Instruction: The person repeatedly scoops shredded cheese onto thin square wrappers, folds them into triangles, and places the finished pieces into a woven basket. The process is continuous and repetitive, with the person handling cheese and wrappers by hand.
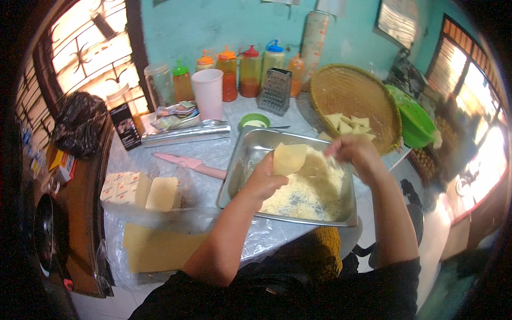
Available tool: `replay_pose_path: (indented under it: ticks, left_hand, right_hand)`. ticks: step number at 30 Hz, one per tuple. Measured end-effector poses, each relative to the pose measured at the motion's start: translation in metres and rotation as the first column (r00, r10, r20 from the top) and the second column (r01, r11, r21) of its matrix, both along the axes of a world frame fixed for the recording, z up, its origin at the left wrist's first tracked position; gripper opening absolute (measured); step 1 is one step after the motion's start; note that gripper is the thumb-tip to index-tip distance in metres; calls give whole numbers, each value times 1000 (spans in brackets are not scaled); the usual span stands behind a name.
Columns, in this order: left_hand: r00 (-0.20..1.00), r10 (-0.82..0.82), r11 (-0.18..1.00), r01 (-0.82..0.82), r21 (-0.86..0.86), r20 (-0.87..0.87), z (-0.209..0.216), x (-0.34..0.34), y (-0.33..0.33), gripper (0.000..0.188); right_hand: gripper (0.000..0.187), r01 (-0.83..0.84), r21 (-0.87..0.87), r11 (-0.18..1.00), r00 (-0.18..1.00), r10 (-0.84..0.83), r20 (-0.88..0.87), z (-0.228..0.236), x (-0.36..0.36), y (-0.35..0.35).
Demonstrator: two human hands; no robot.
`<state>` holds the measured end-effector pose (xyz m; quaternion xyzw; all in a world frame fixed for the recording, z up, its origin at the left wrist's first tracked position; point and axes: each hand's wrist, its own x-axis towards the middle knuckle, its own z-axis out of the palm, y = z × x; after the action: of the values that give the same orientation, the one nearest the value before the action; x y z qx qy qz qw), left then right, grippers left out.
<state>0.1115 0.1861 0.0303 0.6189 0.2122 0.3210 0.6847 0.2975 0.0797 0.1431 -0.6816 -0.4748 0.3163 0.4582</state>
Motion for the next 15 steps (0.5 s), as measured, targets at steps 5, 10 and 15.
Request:
replay_pose_path:
  ticks: [5,10,15]
  left_hand:
    - [997,-60,998,61,-28,38,0,0,-3,70]
    - [993,-93,993,98,-70,73,-1,-1,-2,68]
    - [983,-85,994,95,-55,162,-3,1,0,64]
  right_hand:
    - [23,-198,63,978,961,181,210,15,-29,26]
    - [25,-309,189,932,913,235,334,-3,-51,41]
    - [21,-243,92,966,934,208,292,-13,-54,47]
